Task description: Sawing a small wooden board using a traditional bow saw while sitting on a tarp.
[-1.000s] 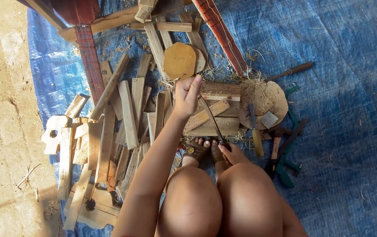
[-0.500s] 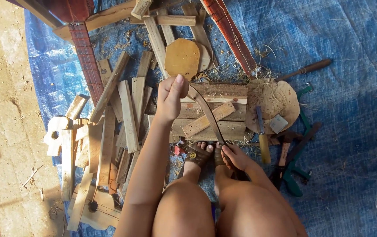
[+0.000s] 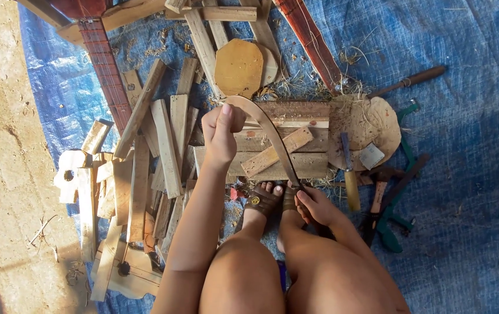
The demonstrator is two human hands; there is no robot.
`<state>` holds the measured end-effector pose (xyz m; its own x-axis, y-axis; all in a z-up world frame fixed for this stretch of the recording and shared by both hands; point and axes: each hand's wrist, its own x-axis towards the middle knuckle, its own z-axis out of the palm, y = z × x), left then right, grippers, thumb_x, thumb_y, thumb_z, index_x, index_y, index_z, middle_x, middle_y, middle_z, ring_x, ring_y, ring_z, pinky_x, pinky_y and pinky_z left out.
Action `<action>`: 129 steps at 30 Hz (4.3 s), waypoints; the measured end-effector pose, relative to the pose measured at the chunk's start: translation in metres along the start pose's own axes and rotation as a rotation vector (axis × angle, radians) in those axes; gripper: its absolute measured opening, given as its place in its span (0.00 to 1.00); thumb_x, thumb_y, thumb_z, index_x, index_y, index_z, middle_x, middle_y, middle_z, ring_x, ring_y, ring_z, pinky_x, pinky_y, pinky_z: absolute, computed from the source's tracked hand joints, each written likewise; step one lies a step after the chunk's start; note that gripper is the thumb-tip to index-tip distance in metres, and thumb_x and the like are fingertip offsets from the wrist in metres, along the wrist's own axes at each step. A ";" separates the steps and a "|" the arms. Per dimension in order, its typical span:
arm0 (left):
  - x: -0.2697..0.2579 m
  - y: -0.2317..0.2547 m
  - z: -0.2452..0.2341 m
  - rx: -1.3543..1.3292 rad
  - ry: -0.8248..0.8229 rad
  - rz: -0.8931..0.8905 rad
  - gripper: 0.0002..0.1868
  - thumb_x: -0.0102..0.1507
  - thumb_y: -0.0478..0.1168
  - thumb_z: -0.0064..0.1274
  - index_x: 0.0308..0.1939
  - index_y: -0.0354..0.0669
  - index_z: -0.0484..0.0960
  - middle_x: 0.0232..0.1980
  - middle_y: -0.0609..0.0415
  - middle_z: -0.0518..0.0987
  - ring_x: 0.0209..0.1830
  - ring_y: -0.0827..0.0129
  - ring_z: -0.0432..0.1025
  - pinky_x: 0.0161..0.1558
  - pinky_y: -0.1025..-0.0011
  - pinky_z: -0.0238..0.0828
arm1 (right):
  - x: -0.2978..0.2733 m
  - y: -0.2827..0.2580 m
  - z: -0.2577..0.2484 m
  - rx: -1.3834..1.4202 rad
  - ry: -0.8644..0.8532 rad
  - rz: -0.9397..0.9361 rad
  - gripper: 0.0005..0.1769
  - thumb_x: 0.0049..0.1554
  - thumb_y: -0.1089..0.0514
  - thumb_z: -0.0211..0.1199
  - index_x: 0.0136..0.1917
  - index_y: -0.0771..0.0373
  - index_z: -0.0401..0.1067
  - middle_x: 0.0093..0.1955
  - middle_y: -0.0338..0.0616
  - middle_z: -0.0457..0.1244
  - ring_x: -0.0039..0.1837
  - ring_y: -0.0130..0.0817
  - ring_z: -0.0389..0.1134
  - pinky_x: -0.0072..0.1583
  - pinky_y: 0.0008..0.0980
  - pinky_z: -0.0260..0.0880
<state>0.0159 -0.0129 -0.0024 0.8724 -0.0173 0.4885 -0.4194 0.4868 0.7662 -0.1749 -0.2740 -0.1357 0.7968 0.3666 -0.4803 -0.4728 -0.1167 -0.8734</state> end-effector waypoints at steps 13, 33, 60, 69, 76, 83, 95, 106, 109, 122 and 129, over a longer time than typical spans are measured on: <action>-0.004 0.007 -0.009 -0.006 0.049 0.029 0.30 0.76 0.38 0.36 0.15 0.49 0.57 0.17 0.61 0.49 0.19 0.73 0.39 0.25 0.75 0.40 | 0.017 0.013 -0.003 -0.059 -0.050 0.008 0.29 0.70 0.43 0.42 0.38 0.65 0.69 0.22 0.50 0.62 0.24 0.39 0.67 0.34 0.35 0.68; -0.005 0.016 0.024 0.159 -0.110 -0.066 0.29 0.75 0.38 0.37 0.15 0.51 0.57 0.19 0.62 0.50 0.22 0.72 0.40 0.26 0.76 0.42 | 0.031 0.064 -0.018 -0.021 0.146 0.117 0.31 0.69 0.40 0.46 0.36 0.65 0.68 0.20 0.52 0.61 0.22 0.42 0.66 0.32 0.37 0.67; 0.006 0.007 0.020 0.142 -0.179 -0.104 0.31 0.76 0.37 0.36 0.14 0.51 0.59 0.18 0.64 0.52 0.21 0.78 0.41 0.25 0.78 0.43 | 0.042 0.066 -0.031 -0.053 0.154 0.192 0.37 0.69 0.33 0.46 0.34 0.65 0.68 0.21 0.52 0.61 0.23 0.44 0.65 0.33 0.40 0.66; 0.006 0.010 0.029 0.225 -0.232 -0.103 0.30 0.75 0.39 0.37 0.14 0.50 0.60 0.17 0.63 0.53 0.20 0.73 0.43 0.25 0.76 0.47 | 0.015 0.011 0.003 0.008 0.074 -0.035 0.27 0.71 0.44 0.47 0.38 0.63 0.69 0.21 0.51 0.62 0.23 0.40 0.67 0.35 0.38 0.70; 0.009 0.012 0.026 0.187 -0.242 -0.144 0.31 0.76 0.40 0.35 0.15 0.51 0.59 0.19 0.65 0.53 0.24 0.76 0.43 0.27 0.78 0.48 | 0.019 0.024 -0.016 -0.094 0.054 -0.010 0.28 0.69 0.42 0.44 0.37 0.64 0.66 0.20 0.50 0.61 0.23 0.39 0.66 0.35 0.37 0.68; 0.005 0.010 0.028 0.207 -0.223 -0.101 0.31 0.76 0.40 0.36 0.15 0.51 0.60 0.17 0.65 0.55 0.22 0.76 0.44 0.27 0.77 0.49 | 0.012 0.040 -0.016 -0.194 0.151 0.119 0.31 0.69 0.38 0.45 0.37 0.64 0.67 0.20 0.50 0.62 0.24 0.42 0.68 0.37 0.38 0.69; 0.005 0.012 0.025 0.190 -0.199 -0.088 0.30 0.76 0.40 0.37 0.16 0.51 0.59 0.18 0.66 0.54 0.24 0.76 0.44 0.28 0.78 0.50 | 0.006 0.027 -0.012 -0.211 0.186 0.055 0.29 0.69 0.41 0.48 0.38 0.65 0.68 0.22 0.51 0.64 0.25 0.42 0.69 0.36 0.39 0.70; 0.006 0.012 0.024 0.179 -0.162 -0.058 0.30 0.75 0.40 0.40 0.16 0.51 0.60 0.17 0.65 0.55 0.23 0.74 0.45 0.27 0.77 0.50 | 0.007 0.033 -0.011 -0.182 0.186 -0.023 0.27 0.70 0.43 0.49 0.39 0.66 0.71 0.24 0.52 0.65 0.26 0.42 0.70 0.35 0.41 0.71; 0.005 0.013 0.023 0.149 -0.157 -0.082 0.30 0.75 0.39 0.40 0.15 0.52 0.60 0.18 0.67 0.54 0.24 0.77 0.46 0.28 0.78 0.50 | 0.006 0.035 -0.009 -0.196 0.157 -0.022 0.26 0.69 0.45 0.48 0.38 0.66 0.70 0.23 0.53 0.65 0.26 0.42 0.70 0.35 0.42 0.71; 0.002 0.010 0.016 0.158 -0.104 -0.059 0.29 0.76 0.40 0.37 0.16 0.52 0.60 0.19 0.68 0.54 0.24 0.78 0.45 0.28 0.79 0.50 | 0.010 0.037 0.003 -0.350 0.307 0.052 0.28 0.69 0.42 0.50 0.37 0.65 0.71 0.22 0.50 0.65 0.27 0.43 0.70 0.36 0.39 0.70; 0.001 0.006 -0.007 -0.053 -0.026 -0.026 0.29 0.75 0.39 0.37 0.16 0.49 0.58 0.19 0.63 0.50 0.22 0.74 0.41 0.25 0.76 0.44 | 0.019 0.043 0.003 -0.584 0.354 0.252 0.31 0.66 0.37 0.51 0.55 0.69 0.72 0.27 0.50 0.68 0.36 0.43 0.75 0.43 0.41 0.74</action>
<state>0.0156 -0.0041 -0.0003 0.8756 -0.0526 0.4802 -0.3826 0.5312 0.7560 -0.1816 -0.2690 -0.1820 0.8110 -0.0451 -0.5833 -0.4588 -0.6678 -0.5862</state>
